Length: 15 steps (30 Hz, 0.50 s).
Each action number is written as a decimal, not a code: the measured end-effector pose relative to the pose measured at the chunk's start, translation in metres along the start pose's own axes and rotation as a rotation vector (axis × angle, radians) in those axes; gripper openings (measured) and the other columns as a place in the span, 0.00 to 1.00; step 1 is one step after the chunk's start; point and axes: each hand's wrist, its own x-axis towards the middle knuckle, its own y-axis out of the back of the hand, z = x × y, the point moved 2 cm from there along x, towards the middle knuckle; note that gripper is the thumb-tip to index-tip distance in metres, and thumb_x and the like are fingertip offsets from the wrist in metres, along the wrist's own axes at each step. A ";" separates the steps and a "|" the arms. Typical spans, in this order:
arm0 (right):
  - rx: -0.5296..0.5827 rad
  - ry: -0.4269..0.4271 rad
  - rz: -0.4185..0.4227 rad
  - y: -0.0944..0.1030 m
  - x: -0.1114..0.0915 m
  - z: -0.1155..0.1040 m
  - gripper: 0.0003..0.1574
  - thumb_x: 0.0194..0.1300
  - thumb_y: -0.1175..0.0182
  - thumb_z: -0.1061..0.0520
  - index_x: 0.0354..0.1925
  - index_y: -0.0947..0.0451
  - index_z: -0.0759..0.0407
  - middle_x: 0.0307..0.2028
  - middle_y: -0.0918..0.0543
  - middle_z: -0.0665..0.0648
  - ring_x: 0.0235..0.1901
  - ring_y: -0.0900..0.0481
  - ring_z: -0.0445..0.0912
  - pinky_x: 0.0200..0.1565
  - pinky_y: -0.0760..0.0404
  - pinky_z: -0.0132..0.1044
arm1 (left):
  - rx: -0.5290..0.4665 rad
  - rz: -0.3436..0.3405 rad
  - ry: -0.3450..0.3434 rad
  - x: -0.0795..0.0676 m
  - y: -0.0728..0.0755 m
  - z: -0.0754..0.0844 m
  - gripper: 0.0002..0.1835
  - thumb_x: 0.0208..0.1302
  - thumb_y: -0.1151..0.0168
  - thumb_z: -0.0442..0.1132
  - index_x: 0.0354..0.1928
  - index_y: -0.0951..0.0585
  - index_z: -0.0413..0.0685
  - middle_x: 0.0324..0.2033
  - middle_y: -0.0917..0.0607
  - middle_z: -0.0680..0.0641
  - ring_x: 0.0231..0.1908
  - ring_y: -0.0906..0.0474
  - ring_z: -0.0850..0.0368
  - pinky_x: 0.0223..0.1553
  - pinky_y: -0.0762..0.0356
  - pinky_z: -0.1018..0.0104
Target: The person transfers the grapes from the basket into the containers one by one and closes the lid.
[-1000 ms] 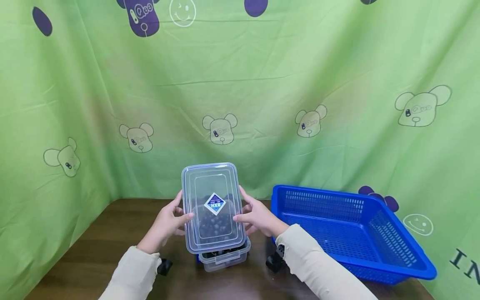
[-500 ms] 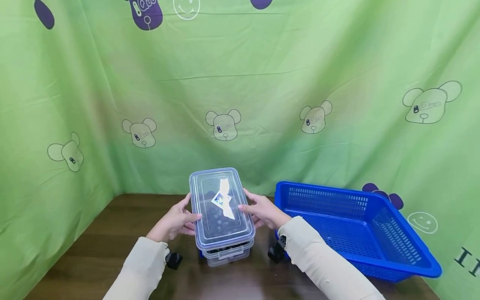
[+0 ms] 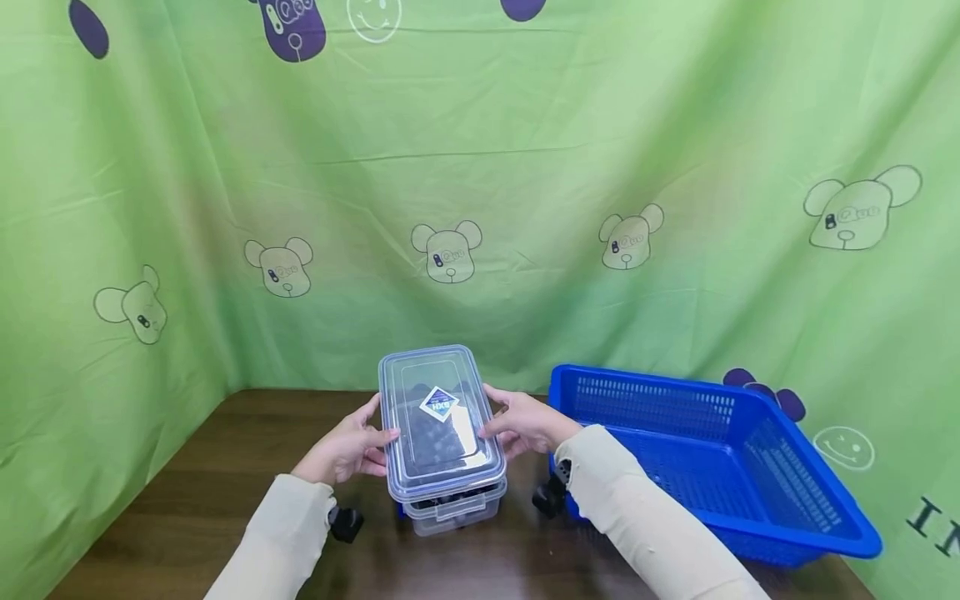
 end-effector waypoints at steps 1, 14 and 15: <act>-0.010 0.008 0.012 -0.001 0.000 -0.001 0.56 0.57 0.39 0.71 0.75 0.57 0.58 0.38 0.19 0.64 0.28 0.15 0.53 0.29 0.16 0.45 | 0.000 0.006 0.001 0.001 0.001 -0.001 0.46 0.67 0.46 0.29 0.75 0.65 0.48 0.23 0.21 0.47 0.16 0.22 0.59 0.19 0.21 0.69; -0.237 0.076 0.230 -0.013 0.008 0.007 0.39 0.53 0.39 0.73 0.65 0.36 0.74 0.36 0.15 0.67 0.31 0.15 0.57 0.27 0.16 0.48 | 0.018 0.133 0.042 0.014 -0.001 -0.016 0.41 0.67 0.44 0.29 0.75 0.56 0.41 0.21 0.19 0.46 0.17 0.22 0.57 0.20 0.21 0.67; -0.253 0.078 0.246 -0.014 0.009 0.008 0.38 0.53 0.39 0.73 0.63 0.34 0.74 0.35 0.15 0.66 0.31 0.15 0.57 0.27 0.16 0.47 | 0.022 0.143 0.040 0.015 -0.002 -0.017 0.41 0.67 0.44 0.29 0.75 0.55 0.41 0.21 0.20 0.46 0.17 0.22 0.57 0.19 0.21 0.67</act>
